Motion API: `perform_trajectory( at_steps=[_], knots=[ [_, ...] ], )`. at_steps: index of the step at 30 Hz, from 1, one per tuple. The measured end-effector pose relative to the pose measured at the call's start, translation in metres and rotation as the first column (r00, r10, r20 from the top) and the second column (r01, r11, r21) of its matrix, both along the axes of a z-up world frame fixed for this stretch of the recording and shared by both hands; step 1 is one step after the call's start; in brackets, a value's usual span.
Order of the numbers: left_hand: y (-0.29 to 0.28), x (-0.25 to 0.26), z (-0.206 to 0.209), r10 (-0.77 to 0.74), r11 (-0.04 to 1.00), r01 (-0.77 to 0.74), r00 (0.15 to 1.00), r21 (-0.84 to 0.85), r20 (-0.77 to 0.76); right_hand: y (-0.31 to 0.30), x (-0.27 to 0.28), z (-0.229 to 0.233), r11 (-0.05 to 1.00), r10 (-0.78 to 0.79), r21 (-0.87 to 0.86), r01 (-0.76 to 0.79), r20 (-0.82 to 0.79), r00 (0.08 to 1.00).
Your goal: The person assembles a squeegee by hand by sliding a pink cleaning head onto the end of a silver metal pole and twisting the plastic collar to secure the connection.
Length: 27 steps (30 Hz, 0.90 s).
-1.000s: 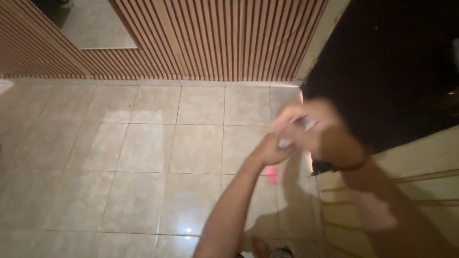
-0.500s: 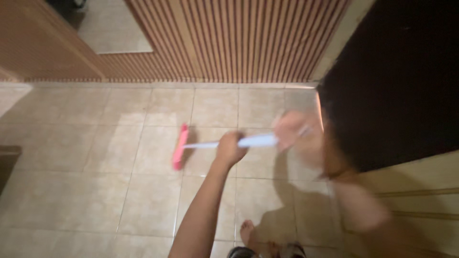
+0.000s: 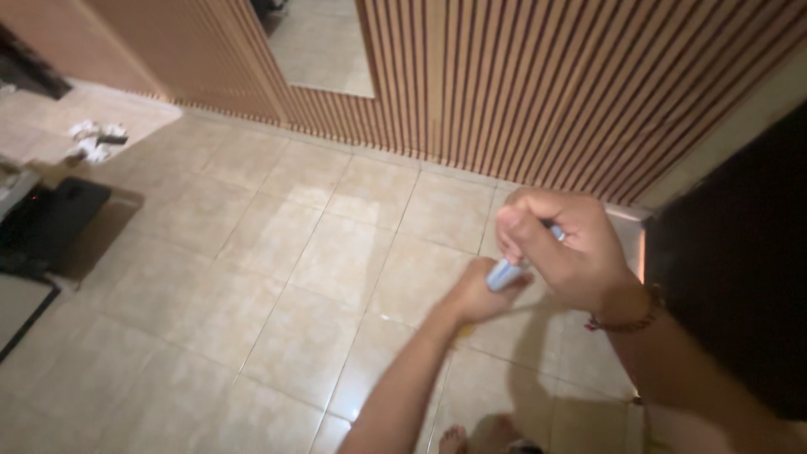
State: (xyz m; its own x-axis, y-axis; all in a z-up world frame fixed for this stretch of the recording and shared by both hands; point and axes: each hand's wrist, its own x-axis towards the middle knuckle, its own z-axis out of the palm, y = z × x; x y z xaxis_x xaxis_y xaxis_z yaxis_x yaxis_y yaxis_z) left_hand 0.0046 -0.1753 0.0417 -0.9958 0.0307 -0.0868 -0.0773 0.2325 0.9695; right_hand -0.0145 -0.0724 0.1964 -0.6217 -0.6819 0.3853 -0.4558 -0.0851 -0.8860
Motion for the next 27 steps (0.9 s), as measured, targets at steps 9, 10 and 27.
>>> perform_trajectory(
  at_steps=[9, 10, 27],
  knots=[
    [-0.079, -0.029, -0.091, 0.153, 0.913, -0.162, 0.987, -0.375, -0.054, -0.022, -0.019, -0.112, 0.998, -0.062, 0.027, 0.059, 0.120, 0.991],
    [-0.073, -0.036, -0.095, 0.172, 0.893, -0.168, 0.985, -0.417, -0.029, -0.015, -0.027, -0.118, 0.980, -0.112, 0.174, 0.101, 0.055, 0.992],
    [0.192, -0.245, 0.007, -0.138, 0.933, 0.224, 0.946, 0.283, -0.294, 0.141, -0.224, 0.005, 0.929, -0.013, 0.350, 0.119, -0.288, 0.957]
  ],
)
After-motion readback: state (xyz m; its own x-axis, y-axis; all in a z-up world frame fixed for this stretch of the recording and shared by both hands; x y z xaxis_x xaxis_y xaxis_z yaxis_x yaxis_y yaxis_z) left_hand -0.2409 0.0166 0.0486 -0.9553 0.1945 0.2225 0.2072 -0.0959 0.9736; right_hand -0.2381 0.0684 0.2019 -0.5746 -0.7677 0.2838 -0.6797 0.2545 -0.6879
